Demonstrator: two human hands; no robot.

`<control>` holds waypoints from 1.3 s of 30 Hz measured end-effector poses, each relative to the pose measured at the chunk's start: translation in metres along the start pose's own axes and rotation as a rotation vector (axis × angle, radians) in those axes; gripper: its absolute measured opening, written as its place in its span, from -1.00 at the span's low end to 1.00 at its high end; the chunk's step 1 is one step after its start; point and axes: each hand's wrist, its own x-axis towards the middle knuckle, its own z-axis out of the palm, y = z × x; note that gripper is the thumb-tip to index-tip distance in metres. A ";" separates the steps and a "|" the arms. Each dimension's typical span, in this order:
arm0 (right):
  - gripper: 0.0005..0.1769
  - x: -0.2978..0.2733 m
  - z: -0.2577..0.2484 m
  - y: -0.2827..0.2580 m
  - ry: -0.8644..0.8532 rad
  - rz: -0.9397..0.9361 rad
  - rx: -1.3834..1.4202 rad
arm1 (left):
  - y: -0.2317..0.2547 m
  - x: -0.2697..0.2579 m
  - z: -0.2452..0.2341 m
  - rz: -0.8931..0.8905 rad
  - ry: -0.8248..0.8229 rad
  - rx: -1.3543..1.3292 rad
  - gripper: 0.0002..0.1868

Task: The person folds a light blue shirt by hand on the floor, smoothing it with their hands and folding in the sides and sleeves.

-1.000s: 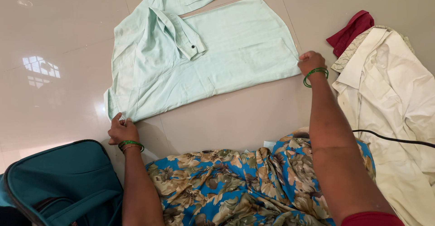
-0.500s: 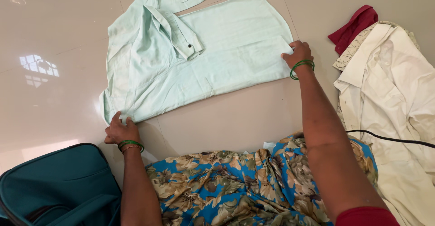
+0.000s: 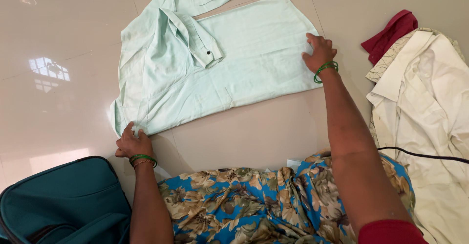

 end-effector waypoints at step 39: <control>-0.51 -0.059 -0.056 0.109 -0.652 0.517 0.705 | -0.017 0.007 -0.033 -0.363 -0.168 -0.358 -0.60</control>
